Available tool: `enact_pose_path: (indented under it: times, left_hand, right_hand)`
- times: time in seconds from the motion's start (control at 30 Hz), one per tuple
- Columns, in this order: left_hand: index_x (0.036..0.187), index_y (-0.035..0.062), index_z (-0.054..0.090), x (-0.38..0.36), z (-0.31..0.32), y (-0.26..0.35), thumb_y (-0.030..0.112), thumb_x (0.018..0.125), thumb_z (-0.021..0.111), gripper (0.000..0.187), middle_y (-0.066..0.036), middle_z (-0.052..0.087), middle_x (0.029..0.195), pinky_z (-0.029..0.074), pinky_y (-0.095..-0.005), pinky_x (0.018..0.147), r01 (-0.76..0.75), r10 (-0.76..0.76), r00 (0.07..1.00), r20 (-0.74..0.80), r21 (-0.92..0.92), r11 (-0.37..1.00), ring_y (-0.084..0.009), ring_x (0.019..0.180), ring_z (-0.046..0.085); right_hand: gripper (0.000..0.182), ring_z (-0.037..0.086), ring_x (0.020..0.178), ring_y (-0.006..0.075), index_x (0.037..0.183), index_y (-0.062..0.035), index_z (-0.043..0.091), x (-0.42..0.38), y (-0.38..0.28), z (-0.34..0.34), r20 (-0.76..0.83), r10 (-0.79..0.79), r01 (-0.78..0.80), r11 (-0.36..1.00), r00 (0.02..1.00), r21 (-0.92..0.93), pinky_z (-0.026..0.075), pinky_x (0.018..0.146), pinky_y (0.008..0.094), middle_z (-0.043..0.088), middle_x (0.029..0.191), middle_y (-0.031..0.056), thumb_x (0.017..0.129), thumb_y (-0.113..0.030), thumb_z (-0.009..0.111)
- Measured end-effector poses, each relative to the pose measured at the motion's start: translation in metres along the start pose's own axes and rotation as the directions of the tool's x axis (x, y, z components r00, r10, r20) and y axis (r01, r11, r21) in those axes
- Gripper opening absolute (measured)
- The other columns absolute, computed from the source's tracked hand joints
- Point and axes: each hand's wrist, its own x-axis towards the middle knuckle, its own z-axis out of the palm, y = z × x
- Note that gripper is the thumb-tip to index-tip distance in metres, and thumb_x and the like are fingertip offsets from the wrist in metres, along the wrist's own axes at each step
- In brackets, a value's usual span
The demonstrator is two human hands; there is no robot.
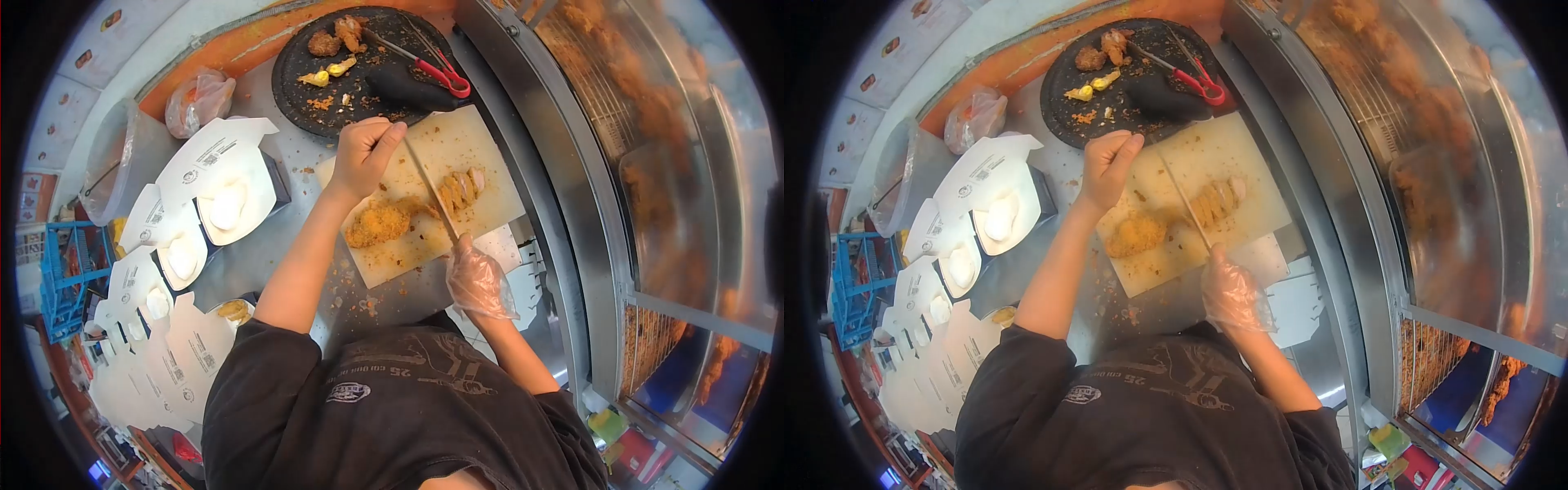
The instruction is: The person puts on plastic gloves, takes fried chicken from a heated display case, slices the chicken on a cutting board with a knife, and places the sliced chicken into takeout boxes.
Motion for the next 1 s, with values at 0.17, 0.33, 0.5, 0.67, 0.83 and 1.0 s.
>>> enact_pose_path:
  times: [0.17,0.33,0.5,0.67,0.83,1.0]
  left_hand:
    - [0.062,-0.0035,0.040,-0.003,0.008,-0.001,0.013,0.093,0.057,0.039,-0.007,0.034,0.055,0.028,-0.0336,0.050,-0.026,0.026,0.999,0.020,-0.005,1.000,-0.0159,0.052,0.033]
    - [0.064,-0.0032,0.042,-0.001,0.016,0.002,0.014,0.092,0.058,0.037,-0.008,0.037,0.057,0.031,-0.0327,0.054,0.042,-0.044,0.992,0.117,0.019,0.999,-0.0181,0.055,0.036]
    - [0.072,0.0008,0.054,0.012,0.050,-0.008,0.018,0.087,0.060,0.023,-0.008,0.052,0.071,0.039,-0.0354,0.069,-0.238,0.194,0.944,0.266,0.147,0.960,-0.0259,0.074,0.048]
    - [0.084,0.0064,0.060,0.021,0.094,-0.039,0.022,0.086,0.060,0.016,-0.007,0.058,0.090,0.038,-0.0400,0.087,-0.422,0.320,0.872,0.371,0.238,0.874,-0.0273,0.093,0.052]
    - [0.090,0.0069,0.060,0.016,0.096,-0.054,0.027,0.088,0.057,0.020,-0.008,0.057,0.096,0.033,-0.0410,0.097,-0.391,0.195,0.856,0.480,0.352,0.850,-0.0274,0.104,0.049]
    - [0.095,0.0075,0.059,0.012,0.092,-0.056,0.028,0.089,0.056,0.021,-0.008,0.055,0.099,0.032,-0.0402,0.096,-0.356,0.117,0.860,0.496,0.420,0.835,-0.0262,0.104,0.047]
  right_hand:
    - [0.012,0.062,0.066,0.0420,0.094,-0.0017,0.047,0.003,0.013,0.020,0.031,-0.017,0.018,0.999,0.999,-0.033,0.047,0.058,0.0510,0.061,0.069,0.0229,0.088,-0.012,0.050]
    - [0.012,0.062,0.066,0.0422,0.096,-0.0024,0.048,0.001,0.009,0.010,0.022,0.042,-0.041,0.999,0.999,-0.009,0.046,0.057,0.0511,0.060,0.068,0.0236,0.089,-0.012,0.047]
    - [0.012,0.059,0.061,0.0403,0.090,-0.0042,0.047,-0.004,0.008,-0.011,-0.018,0.023,-0.024,0.999,1.000,-0.043,0.044,0.053,0.0493,0.058,0.064,0.0197,0.092,-0.014,0.053]
    - [0.007,0.059,0.060,0.0414,0.090,-0.0052,0.047,0.008,0.025,-0.020,-0.057,-0.038,0.032,0.994,0.998,-0.103,0.043,0.053,0.0503,0.058,0.064,0.0196,0.093,-0.012,0.049]
    - [0.011,0.062,0.066,0.0431,0.092,-0.0043,0.051,0.018,0.033,-0.017,0.029,-0.006,0.009,0.995,1.000,-0.099,0.045,0.059,0.0522,0.061,0.069,0.0227,0.090,-0.014,0.046]
    - [0.019,0.057,0.062,0.0400,0.089,-0.0058,0.052,0.021,0.037,-0.020,0.050,-0.023,0.027,0.997,0.998,-0.066,0.044,0.057,0.0491,0.057,0.065,0.0209,0.096,-0.022,0.044]
